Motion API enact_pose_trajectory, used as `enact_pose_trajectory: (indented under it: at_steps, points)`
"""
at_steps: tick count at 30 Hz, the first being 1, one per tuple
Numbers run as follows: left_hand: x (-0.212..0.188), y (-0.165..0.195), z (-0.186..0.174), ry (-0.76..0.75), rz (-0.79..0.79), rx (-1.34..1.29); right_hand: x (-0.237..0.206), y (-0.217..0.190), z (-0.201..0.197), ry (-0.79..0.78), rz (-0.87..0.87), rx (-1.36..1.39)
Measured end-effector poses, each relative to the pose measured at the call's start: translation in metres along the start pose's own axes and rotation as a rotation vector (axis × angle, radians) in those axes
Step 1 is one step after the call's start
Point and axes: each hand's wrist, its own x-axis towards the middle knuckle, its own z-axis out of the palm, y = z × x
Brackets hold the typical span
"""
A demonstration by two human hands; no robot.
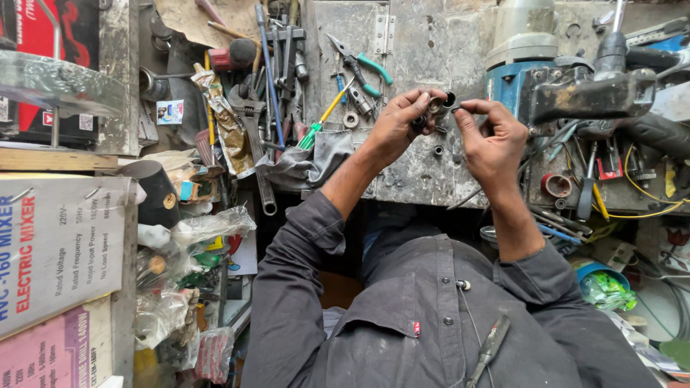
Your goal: The person sits at a cluttered workbench and works on a drill chuck assembly by hand, fitting small metal components into the chuck body, pressing and twisting parts together, and wiping the assembly with a cloth. They repeatedly turn the chuck and reposition parts while fitting them.
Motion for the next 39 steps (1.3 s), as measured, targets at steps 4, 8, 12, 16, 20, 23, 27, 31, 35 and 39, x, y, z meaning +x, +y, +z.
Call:
enact_pose_trajectory:
  at_steps: [4, 8, 12, 16, 20, 23, 27, 31, 35, 39]
  points:
    - [0.004, -0.014, 0.002, -0.015, -0.039, 0.039, 0.003, -0.015, 0.002, -0.012, -0.297, -0.128]
    - [0.007, -0.022, -0.004, -0.024, -0.023, 0.056, 0.001, -0.017, 0.003, -0.011, -0.383, -0.171]
    - [0.007, -0.024, -0.007, -0.043, -0.053, 0.073, 0.007, -0.009, 0.001, -0.072, -0.04, -0.139]
    - [0.003, -0.019, -0.002, -0.045, -0.078, 0.05, 0.013, 0.0, -0.001, -0.143, 0.255, 0.069]
    - [0.003, -0.016, 0.003, -0.061, -0.081, -0.017, 0.014, 0.009, -0.003, -0.191, 0.253, 0.273]
    - [0.001, -0.013, 0.004, -0.073, -0.072, -0.009, 0.013, 0.016, -0.003, -0.197, 0.26, 0.361]
    - [0.002, -0.015, 0.004, -0.026, -0.094, -0.026, 0.01, 0.03, -0.001, -0.172, 0.227, 0.339]
    - [0.004, -0.012, -0.005, 0.02, -0.041, -0.052, 0.012, 0.051, 0.002, -0.197, 0.371, 0.678]
    - [0.007, -0.012, -0.02, 0.132, 0.037, -0.107, 0.003, 0.071, 0.011, -0.302, 0.523, 0.867]
    - [0.011, -0.016, -0.029, 0.206, 0.019, -0.133, -0.009, 0.081, 0.029, -0.376, 0.642, 0.922]
